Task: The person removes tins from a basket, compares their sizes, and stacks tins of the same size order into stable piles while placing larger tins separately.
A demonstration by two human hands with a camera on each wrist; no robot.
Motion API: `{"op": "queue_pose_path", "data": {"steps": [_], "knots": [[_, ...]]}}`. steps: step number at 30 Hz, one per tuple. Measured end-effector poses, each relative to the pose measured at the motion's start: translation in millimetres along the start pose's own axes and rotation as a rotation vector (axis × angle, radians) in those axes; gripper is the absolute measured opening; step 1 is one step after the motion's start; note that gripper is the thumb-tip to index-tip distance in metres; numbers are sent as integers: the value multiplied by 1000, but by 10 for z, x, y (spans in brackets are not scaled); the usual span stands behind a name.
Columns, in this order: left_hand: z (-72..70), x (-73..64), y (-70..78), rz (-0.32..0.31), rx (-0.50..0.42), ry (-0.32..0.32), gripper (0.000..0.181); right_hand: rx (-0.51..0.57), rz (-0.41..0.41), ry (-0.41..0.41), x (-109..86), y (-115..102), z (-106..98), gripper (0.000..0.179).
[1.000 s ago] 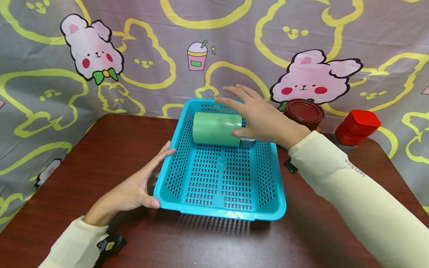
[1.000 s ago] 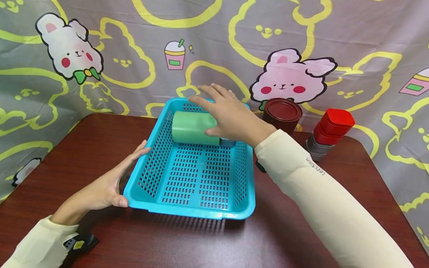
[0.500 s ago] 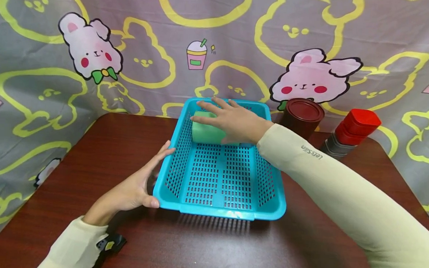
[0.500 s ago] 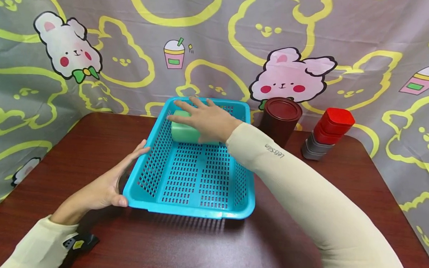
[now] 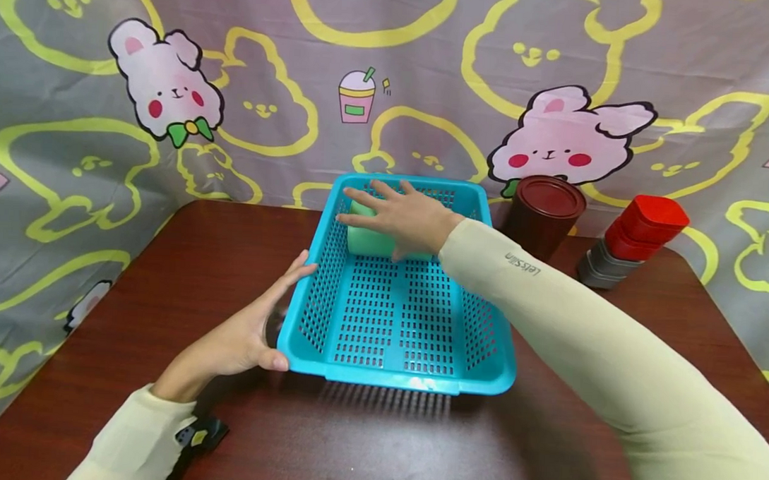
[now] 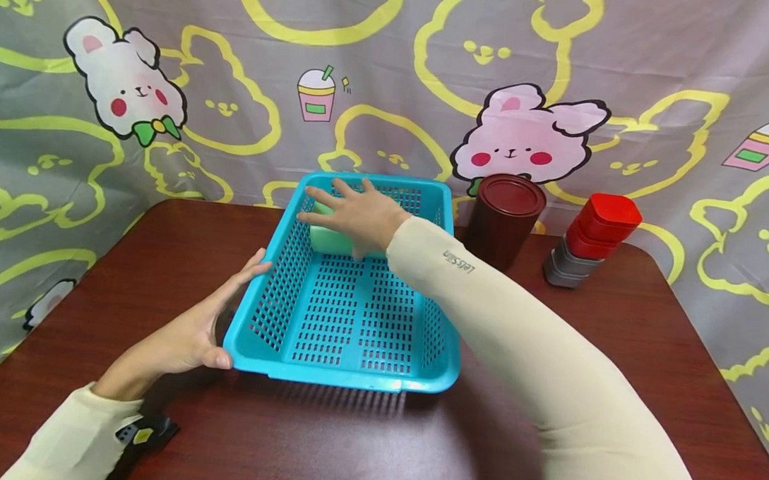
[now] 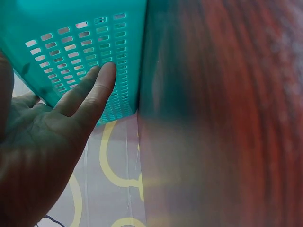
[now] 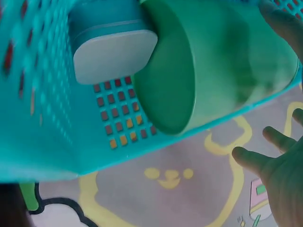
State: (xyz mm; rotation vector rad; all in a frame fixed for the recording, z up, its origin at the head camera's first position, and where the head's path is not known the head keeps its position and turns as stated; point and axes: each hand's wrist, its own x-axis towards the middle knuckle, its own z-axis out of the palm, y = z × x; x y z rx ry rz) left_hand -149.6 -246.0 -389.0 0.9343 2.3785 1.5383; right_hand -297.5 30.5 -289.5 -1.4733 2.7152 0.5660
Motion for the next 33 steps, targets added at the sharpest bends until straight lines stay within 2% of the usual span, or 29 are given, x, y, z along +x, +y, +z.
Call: {"op": "queue_pose_path", "data": {"steps": [5, 9, 21, 33], "knots": [[-1, 4, 14, 3, -1, 0, 120, 25, 19, -49, 92, -62, 82, 107], [-3, 25, 24, 9, 4, 2, 119, 12, 31, -45, 129, -67, 147, 108], [8, 2, 6, -5, -10, 4, 119, -129, -18, 0, 213, -83, 320, 102], [9, 1, 4, -2, -14, 3, 118, -293, -6, 43, 251, -98, 406, 102]]}}
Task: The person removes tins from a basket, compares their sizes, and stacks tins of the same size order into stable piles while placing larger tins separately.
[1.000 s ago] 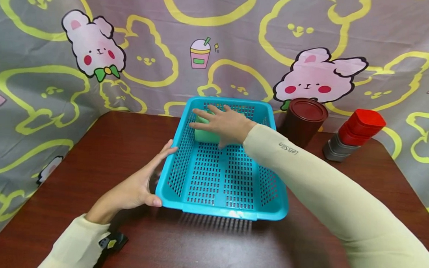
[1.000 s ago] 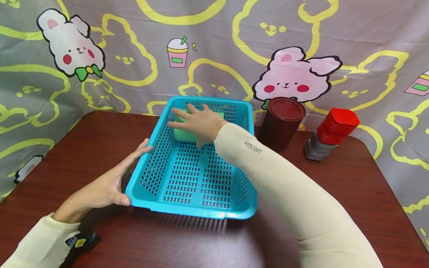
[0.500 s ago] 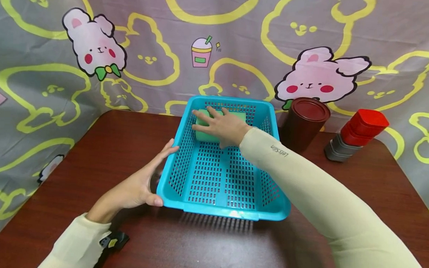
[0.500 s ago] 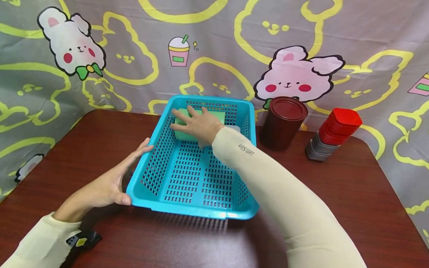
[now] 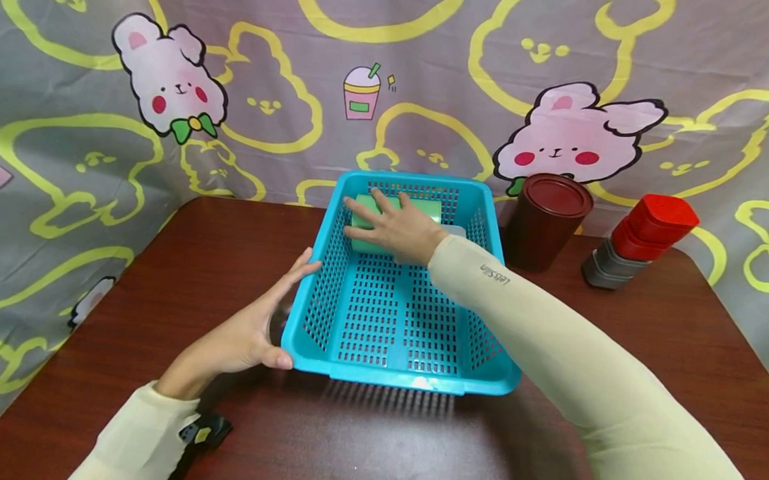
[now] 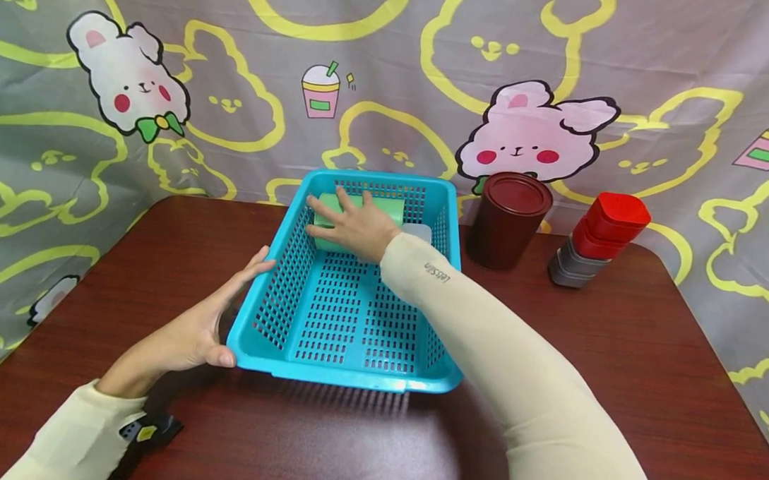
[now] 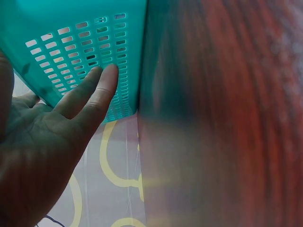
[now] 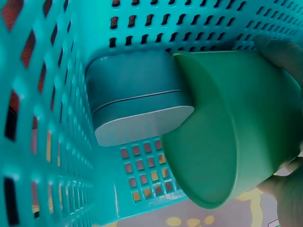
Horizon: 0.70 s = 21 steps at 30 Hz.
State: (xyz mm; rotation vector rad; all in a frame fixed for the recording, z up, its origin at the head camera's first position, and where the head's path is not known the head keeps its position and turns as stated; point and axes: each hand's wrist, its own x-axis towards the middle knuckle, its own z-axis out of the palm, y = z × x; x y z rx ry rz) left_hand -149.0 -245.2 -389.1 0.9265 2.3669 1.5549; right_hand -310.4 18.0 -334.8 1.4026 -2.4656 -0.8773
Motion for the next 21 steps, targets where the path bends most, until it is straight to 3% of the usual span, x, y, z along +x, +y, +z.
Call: {"op": "queue_pose_path", "data": {"steps": [21], "knots": [[1, 4, -10, 5, 19, 15, 118, 19, 25, 53, 20, 5, 23, 92]]}}
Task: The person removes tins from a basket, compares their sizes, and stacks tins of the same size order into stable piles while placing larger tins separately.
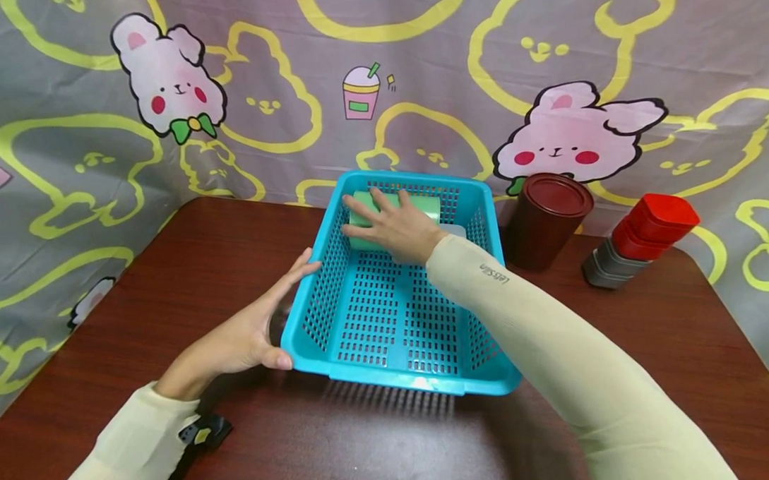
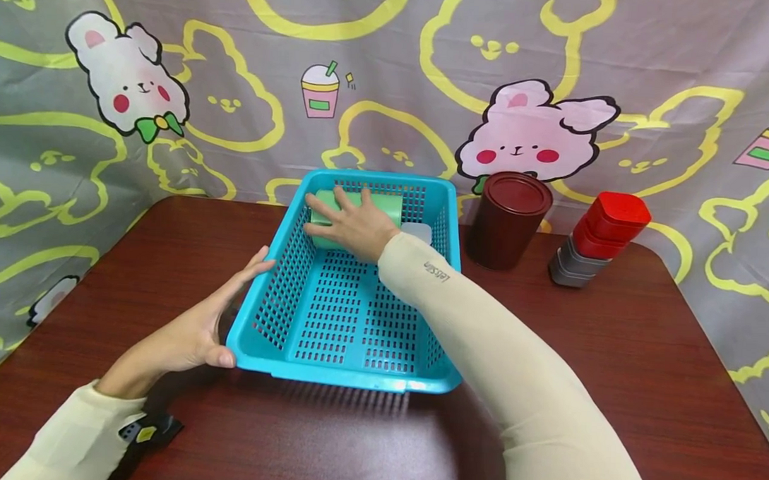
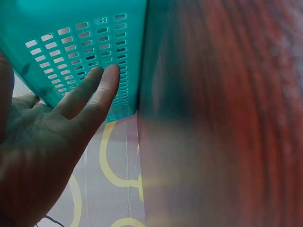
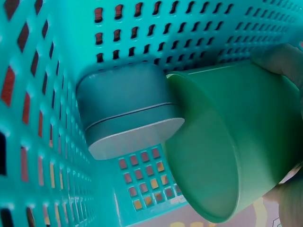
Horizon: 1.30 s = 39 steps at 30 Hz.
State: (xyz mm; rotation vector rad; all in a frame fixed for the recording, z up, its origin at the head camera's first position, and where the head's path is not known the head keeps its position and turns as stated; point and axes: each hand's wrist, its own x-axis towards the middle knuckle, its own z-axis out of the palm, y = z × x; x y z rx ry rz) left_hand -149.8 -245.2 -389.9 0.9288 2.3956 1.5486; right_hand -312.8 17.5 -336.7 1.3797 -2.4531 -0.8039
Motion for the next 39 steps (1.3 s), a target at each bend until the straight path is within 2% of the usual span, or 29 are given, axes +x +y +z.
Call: {"op": "queue_pose_path", "data": {"steps": [5, 10, 16, 22, 30, 39], "knots": [[-2, 1, -7, -4, -12, -7, 118, 71, 37, 5, -28, 37, -75, 93], [5, -2, -14, -33, -57, -20, 118, 152, 71, 21, -63, 86, -145, 93], [10, -2, -4, -45, -75, -27, 119, 196, 106, 52, -123, 143, -225, 97], [5, -7, -6, -43, -57, -24, 118, 214, 121, 110, -192, 177, -349, 98], [10, -3, 6, -31, -87, -34, 120, 198, 197, 196, -346, 225, -533, 100], [24, -4, 0, -28, -67, -16, 118, 221, 340, 248, -570, 302, -738, 99]]}}
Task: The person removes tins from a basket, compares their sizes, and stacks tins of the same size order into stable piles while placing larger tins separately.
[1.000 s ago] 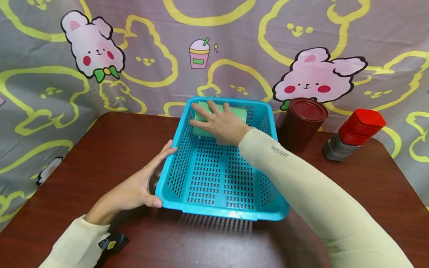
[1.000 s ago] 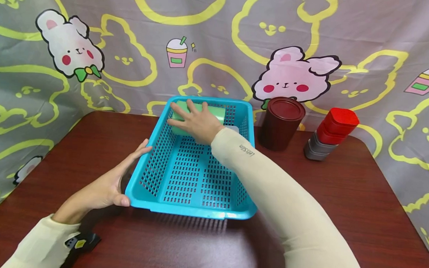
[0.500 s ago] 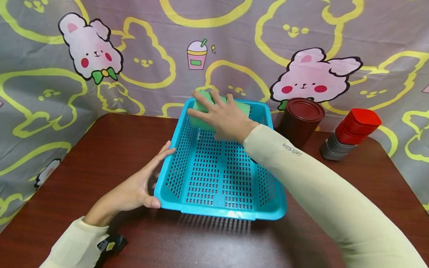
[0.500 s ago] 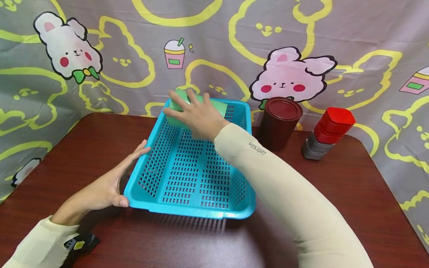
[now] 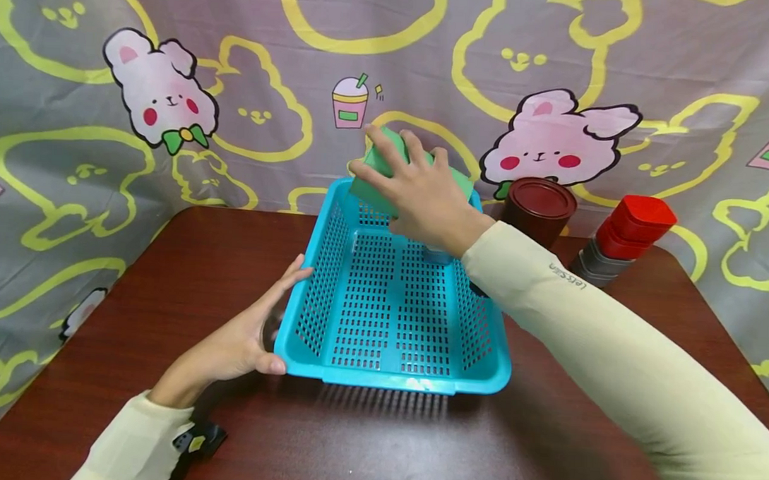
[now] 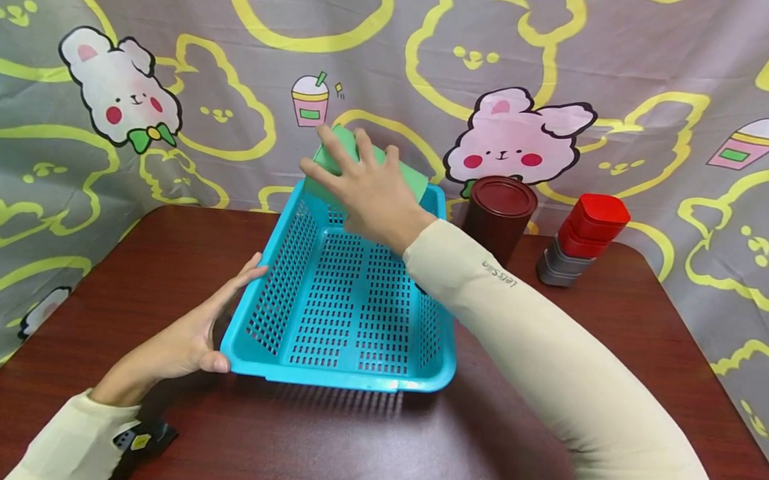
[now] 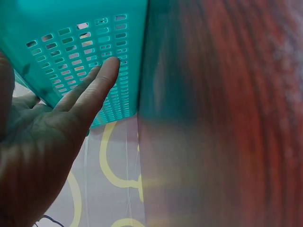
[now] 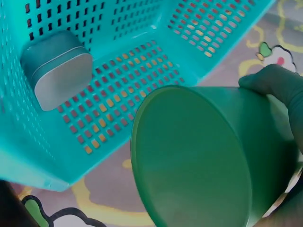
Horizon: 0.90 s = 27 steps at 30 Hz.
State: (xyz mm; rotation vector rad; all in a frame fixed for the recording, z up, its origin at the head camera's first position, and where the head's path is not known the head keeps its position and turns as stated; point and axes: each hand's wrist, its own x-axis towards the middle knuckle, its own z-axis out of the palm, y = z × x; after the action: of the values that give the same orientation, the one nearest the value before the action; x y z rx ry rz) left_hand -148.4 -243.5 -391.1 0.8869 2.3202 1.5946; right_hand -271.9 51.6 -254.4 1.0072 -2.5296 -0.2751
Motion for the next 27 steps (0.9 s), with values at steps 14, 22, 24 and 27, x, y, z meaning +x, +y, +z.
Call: {"op": "queue_pose_path", "data": {"steps": [14, 22, 24, 27], "knots": [[1, 4, 6, 23, -21, -9, 121, 186, 188, 348, -548, 327, -115, 92], [4, 0, 12, 33, -29, -11, 121, 237, 281, 550, -967, 479, -55, 83], [4, 0, 12, 33, -30, -12, 122, 251, 316, 582, -1068, 488, -47, 86], [4, 1, 16, 31, -26, -11, 121, 278, 371, 626, -1213, 488, -38, 89]]}}
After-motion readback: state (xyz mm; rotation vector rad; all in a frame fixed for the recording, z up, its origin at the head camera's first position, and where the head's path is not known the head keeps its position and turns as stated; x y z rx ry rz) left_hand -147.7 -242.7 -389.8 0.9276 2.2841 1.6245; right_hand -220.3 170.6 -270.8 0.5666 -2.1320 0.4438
